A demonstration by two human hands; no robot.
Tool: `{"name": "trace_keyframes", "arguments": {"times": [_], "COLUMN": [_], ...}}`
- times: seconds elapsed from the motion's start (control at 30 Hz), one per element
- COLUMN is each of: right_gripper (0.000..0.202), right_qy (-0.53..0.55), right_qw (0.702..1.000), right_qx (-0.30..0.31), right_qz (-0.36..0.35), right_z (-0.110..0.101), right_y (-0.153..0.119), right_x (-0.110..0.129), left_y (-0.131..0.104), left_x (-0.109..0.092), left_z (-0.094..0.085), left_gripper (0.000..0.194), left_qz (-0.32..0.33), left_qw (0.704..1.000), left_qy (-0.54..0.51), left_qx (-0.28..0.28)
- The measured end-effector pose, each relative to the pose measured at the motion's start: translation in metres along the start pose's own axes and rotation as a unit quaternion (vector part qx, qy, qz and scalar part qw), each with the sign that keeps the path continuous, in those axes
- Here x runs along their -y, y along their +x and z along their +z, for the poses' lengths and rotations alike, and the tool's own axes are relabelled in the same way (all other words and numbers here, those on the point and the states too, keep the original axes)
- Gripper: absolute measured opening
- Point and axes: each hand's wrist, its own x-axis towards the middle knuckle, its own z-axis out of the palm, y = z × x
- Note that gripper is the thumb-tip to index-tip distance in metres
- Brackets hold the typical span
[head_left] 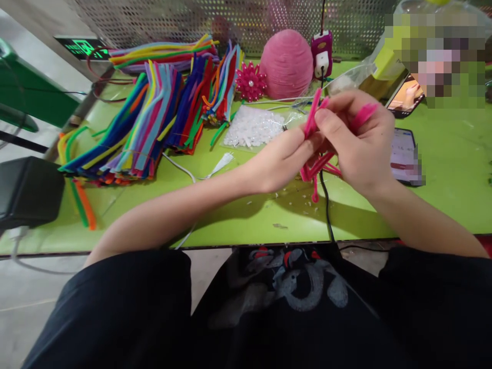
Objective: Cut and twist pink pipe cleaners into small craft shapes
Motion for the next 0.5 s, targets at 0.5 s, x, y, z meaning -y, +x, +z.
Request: {"name": "trace_keyframes", "arguments": {"times": [0.5], "right_gripper": [0.011], "right_qy": [0.205], "right_qw": [0.949], "right_qx": [0.085], "right_qz": [0.226], "right_z": [-0.002], "right_y": [0.001], "right_x": [0.01], "left_y": [0.002], "left_x": [0.017], "left_z": [-0.005], "left_gripper": [0.03], "left_qz": [0.028], "left_qw": [0.998], "left_qy": [0.064], "left_qx": [0.001]}}
